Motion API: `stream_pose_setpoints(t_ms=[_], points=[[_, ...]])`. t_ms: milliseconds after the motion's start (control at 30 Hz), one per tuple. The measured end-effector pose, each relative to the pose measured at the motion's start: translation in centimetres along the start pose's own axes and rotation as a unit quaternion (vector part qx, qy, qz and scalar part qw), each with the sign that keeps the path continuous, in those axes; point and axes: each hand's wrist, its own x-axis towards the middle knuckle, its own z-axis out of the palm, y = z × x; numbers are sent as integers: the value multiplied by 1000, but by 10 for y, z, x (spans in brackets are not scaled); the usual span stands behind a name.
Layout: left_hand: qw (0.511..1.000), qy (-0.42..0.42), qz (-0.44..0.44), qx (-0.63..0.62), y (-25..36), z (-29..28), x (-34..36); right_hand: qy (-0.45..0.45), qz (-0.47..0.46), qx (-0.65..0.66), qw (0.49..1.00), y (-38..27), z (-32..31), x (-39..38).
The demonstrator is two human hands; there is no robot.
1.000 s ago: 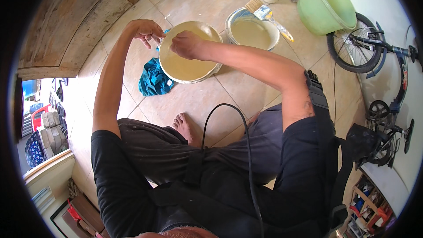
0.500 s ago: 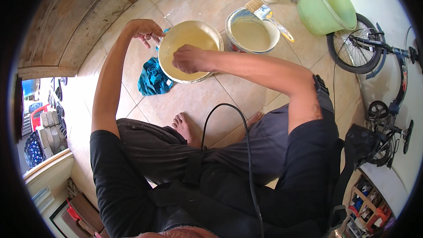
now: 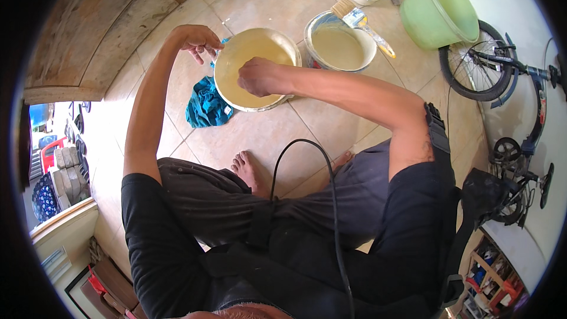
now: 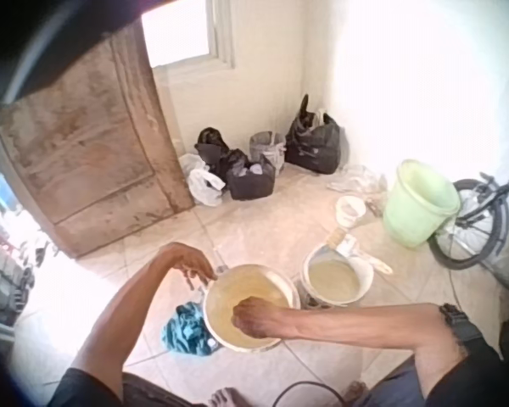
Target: The person mixes a yellowish liquid inside a white bucket by hand while sitting on a tiled floor.
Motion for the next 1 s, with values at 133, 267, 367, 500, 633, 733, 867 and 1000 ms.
stream_pose_setpoints(t_ms=[133,267,367,500,633,733,867,1000], points=[[1000,-21,2,-16,-4,-3,5,127,-41,-171,976,4,-2,17],[1000,-18,2,-8,-2,-5,7,67,64,-251,964,28,-9,17],[1000,-12,12,-13,-6,-3,2,-59,100,-237,965,15,-22,8],[1000,-7,7,-20,-12,-4,0,-22,-2,-96,995,-12,-11,4],[1000,-20,6,-17,8,-1,8,294,-127,-157,934,28,25,9],[1000,-24,-1,-16,-4,-6,11,198,-3,-261,945,36,2,19],[999,-8,4,-31,-11,-5,7,-3,116,-256,960,17,-26,1],[997,-65,8,-42,-15,-13,15,-18,-2,-251,968,9,-6,-3]])
